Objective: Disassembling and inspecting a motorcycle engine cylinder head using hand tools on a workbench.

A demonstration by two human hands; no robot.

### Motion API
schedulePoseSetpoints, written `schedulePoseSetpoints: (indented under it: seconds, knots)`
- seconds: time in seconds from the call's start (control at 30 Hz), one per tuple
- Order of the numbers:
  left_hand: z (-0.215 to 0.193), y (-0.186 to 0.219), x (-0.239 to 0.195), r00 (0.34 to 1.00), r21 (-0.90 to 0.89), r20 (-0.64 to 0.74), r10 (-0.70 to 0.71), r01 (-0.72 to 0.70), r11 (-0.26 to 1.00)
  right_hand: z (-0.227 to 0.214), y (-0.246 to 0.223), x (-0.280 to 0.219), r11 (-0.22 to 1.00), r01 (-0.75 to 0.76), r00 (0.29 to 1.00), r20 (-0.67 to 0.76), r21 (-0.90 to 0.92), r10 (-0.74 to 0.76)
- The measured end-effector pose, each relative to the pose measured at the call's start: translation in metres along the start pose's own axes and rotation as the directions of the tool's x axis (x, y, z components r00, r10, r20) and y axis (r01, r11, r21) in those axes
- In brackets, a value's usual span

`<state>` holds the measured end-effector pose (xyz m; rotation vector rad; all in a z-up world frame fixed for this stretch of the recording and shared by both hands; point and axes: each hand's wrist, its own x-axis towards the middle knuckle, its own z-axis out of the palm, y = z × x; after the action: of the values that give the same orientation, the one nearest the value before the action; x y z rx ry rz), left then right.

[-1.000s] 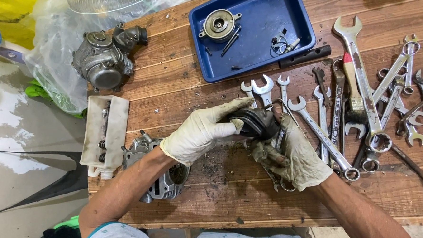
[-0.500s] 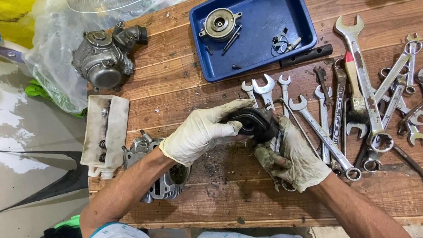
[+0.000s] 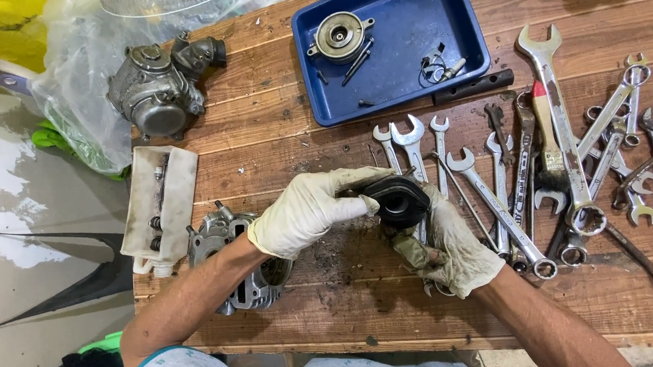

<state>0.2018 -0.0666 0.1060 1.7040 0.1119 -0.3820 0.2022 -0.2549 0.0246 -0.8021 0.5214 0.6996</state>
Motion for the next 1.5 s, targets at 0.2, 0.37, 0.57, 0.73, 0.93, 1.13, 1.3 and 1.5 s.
schedulePoseSetpoints:
  seconds: [0.2,0.37,0.57,0.73,0.93,1.13,1.3,1.5]
  knots:
    - [0.005,0.005,0.0,0.999,-0.083,0.017,-0.038,0.039,0.996,-0.002,0.005,0.001,0.999,-0.001,1.0,-0.015,0.034,0.001]
    - [0.003,0.008,0.003,0.997,-0.148,0.017,-0.073,0.075,0.986,-0.003,0.011,0.001,0.998,-0.002,1.0,-0.027,0.064,0.004]
    - [0.005,0.006,0.004,0.998,-0.069,0.024,-0.06,0.062,0.996,-0.005,0.015,0.003,0.995,-0.006,0.999,-0.044,0.095,0.01]
    - [0.004,0.009,0.001,0.999,-0.031,0.019,-0.049,0.049,0.998,-0.004,0.017,0.005,0.993,-0.005,0.998,-0.054,0.116,0.011]
    - [-0.002,-0.002,0.001,0.997,-0.167,0.033,-0.065,0.07,0.983,-0.003,0.02,0.007,0.989,0.002,0.998,-0.067,0.15,0.008]
    - [-0.006,-0.014,0.003,0.999,-0.2,0.051,-0.003,0.013,0.98,-0.003,0.023,0.006,0.983,0.012,0.997,-0.08,0.186,0.003]
    - [-0.005,-0.007,0.001,0.998,-0.181,-0.004,0.066,-0.066,0.981,-0.004,0.019,0.006,0.976,0.025,0.997,-0.081,0.216,-0.007]
    - [-0.005,-0.019,0.01,0.982,-0.271,-0.186,0.039,-0.09,0.958,-0.013,0.024,0.008,0.988,0.115,0.99,-0.096,0.102,-0.105]
